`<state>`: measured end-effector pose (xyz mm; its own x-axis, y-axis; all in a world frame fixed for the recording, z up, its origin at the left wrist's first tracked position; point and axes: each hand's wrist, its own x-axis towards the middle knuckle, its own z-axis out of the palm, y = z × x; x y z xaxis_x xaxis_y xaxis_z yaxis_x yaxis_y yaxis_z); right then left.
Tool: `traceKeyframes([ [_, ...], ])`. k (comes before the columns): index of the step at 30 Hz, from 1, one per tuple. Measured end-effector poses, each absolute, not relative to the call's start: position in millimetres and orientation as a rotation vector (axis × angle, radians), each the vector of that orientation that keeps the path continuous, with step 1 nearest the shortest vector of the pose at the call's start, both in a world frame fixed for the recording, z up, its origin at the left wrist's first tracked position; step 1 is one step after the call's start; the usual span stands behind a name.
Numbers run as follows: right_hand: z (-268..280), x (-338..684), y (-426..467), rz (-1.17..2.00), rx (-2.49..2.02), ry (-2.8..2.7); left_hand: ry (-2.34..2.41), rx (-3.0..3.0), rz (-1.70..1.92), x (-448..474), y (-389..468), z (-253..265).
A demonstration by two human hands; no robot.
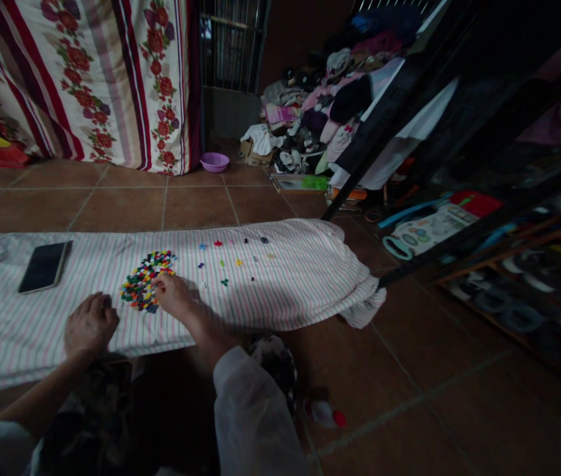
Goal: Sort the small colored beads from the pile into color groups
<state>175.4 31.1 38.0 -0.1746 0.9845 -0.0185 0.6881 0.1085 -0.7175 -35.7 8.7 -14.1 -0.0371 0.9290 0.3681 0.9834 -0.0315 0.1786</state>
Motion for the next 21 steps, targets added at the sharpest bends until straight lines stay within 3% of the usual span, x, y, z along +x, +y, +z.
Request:
traceKeyframes([
  [11, 17.5, 238.4, 30.7, 0.990, -1.515, -1.398, -2.091, -2.087, -0.596, -35.2, 9.2, -14.1],
  [21, 3.4, 286.8, 26.9, 0.882, -1.516, -1.266, -2.099, -2.087, -0.600, -35.7, 8.8, -13.5],
])
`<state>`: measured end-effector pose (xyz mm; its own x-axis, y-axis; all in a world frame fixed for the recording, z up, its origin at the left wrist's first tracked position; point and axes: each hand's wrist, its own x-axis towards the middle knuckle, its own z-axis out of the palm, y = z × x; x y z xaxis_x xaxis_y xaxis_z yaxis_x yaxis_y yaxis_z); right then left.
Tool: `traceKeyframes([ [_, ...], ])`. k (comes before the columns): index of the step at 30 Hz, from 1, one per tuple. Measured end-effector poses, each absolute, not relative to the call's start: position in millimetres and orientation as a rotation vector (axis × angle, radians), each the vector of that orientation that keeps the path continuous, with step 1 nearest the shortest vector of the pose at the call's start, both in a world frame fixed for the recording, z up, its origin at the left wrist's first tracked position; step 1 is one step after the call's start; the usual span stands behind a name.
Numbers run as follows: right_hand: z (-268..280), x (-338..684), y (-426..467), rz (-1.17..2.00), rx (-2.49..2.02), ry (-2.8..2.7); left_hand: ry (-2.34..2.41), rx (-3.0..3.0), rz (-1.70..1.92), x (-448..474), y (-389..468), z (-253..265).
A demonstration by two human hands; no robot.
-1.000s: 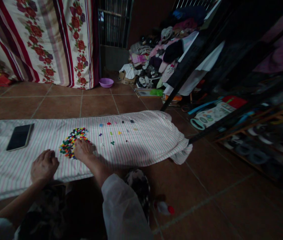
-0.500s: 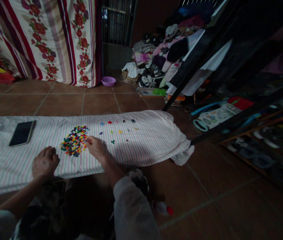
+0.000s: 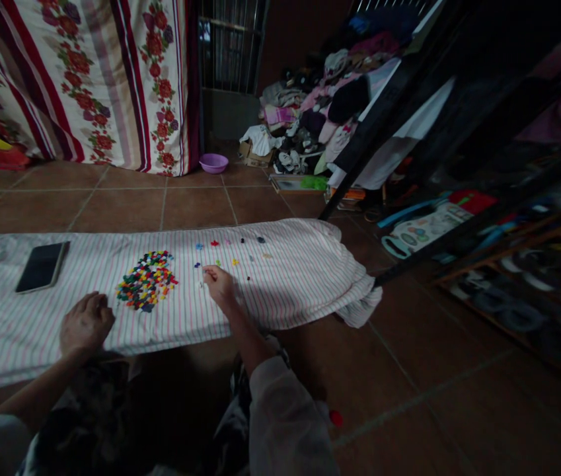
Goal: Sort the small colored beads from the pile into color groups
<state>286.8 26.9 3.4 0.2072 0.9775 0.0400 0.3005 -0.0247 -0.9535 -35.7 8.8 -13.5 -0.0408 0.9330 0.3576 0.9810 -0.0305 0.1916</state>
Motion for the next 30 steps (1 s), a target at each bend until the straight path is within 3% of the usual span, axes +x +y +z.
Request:
traceKeyframes([
  [15, -7.4, 398.8, 26.2, 0.212, -2.033, -1.271, -2.025, -2.095, -0.605, -38.5, 9.6, -17.6],
  [30, -28.6, 414.7, 58.4, -0.006, -2.171, -1.401, -2.043, -2.071, -0.577, -39.1, 11.3, -20.6],
])
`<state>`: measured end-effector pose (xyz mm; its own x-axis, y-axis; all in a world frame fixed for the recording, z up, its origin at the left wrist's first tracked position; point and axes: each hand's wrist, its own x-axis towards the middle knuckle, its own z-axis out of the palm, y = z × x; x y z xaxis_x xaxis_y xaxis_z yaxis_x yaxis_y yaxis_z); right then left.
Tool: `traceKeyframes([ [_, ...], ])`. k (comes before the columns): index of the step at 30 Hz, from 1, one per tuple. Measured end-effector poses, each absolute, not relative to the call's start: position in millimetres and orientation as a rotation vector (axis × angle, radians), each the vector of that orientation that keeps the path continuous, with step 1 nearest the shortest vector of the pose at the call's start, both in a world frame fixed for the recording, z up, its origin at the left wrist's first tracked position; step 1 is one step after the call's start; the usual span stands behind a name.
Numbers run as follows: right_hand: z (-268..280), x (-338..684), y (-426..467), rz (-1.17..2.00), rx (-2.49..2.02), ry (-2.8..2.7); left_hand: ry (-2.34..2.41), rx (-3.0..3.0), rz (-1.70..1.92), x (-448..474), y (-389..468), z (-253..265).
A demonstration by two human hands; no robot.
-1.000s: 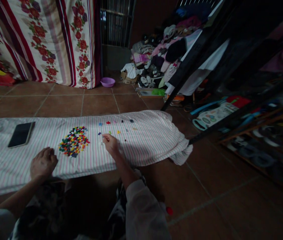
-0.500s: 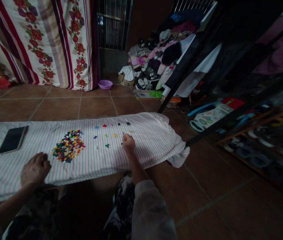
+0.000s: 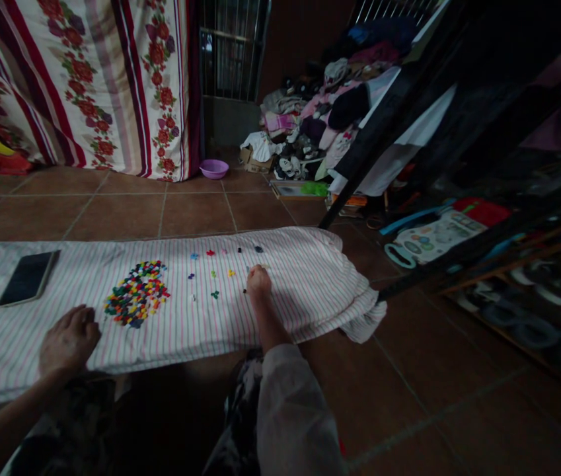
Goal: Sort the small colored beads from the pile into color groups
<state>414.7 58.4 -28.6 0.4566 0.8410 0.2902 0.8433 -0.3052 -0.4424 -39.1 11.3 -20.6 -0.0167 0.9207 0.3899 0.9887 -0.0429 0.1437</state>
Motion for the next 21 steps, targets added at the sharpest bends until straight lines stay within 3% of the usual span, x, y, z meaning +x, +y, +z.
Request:
traceKeyframes([
  [21, -42.2, 426.2, 48.5, 0.015, -1.960, -1.379, -2.100, -2.060, -0.528, -34.7, 8.3, -13.1],
])
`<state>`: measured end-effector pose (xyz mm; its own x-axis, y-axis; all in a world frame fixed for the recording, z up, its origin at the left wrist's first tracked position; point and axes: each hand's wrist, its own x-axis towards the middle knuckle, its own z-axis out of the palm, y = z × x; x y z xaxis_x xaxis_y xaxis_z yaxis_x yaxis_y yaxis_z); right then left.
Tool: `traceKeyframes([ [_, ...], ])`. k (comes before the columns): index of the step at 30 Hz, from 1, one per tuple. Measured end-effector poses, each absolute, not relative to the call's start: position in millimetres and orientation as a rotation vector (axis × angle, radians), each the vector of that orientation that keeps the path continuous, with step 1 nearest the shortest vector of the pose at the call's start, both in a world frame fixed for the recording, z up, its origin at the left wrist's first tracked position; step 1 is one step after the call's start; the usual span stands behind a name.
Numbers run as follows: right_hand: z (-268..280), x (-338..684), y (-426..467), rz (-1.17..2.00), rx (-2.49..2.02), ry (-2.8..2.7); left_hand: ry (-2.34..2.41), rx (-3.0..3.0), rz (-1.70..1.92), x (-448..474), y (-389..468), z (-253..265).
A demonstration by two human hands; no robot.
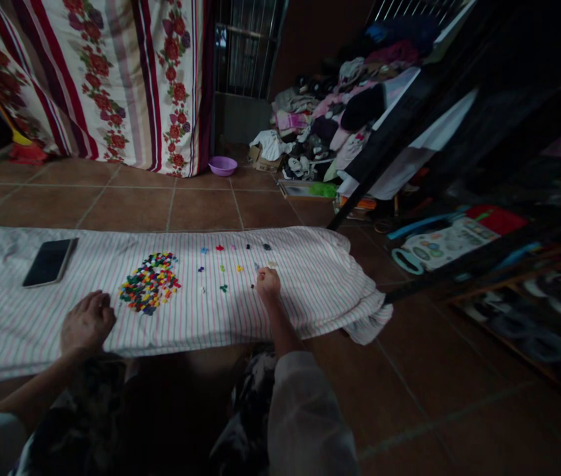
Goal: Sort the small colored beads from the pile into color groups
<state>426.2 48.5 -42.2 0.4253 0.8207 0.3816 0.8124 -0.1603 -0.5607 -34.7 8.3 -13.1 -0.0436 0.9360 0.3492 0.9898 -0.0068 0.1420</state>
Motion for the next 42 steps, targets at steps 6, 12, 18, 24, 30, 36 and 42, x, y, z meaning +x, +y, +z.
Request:
traceKeyframes([
  [6, -37.7, 413.8, 27.7, 0.022, -1.882, -1.356, -2.139, -2.061, -0.496, -30.8, 5.8, -6.9],
  [12, -27.7, 394.1, 0.5, 0.070, -1.794, -1.395, -2.203, -2.113, -0.412, -27.6, 1.7, 3.3],
  [18, -25.0, 368.4, -25.9, 0.135, -1.733, -1.449, -2.241, -2.102, -0.401, -24.7, -5.0, -1.5],
  [24, -21.8, 337.3, -44.3, 0.223, -1.687, -1.521, -2.294, -2.077, -0.209, -22.3, -17.2, -11.4],
  [30, -12.5, 303.6, -58.3, 0.332, -1.684, -1.604, -2.233, -2.186, -0.123, -25.6, -33.8, -13.3],
  [36, 1.2, 273.0, -76.1, 0.408, -1.652, -1.650, -2.144, -2.277, -0.037, -30.4, -53.1, -15.5],
  [42, 15.8, 259.5, -91.9, 0.437, -1.597, -1.703, -2.124, -2.384, 0.100, -29.9, -67.7, -11.4],
])
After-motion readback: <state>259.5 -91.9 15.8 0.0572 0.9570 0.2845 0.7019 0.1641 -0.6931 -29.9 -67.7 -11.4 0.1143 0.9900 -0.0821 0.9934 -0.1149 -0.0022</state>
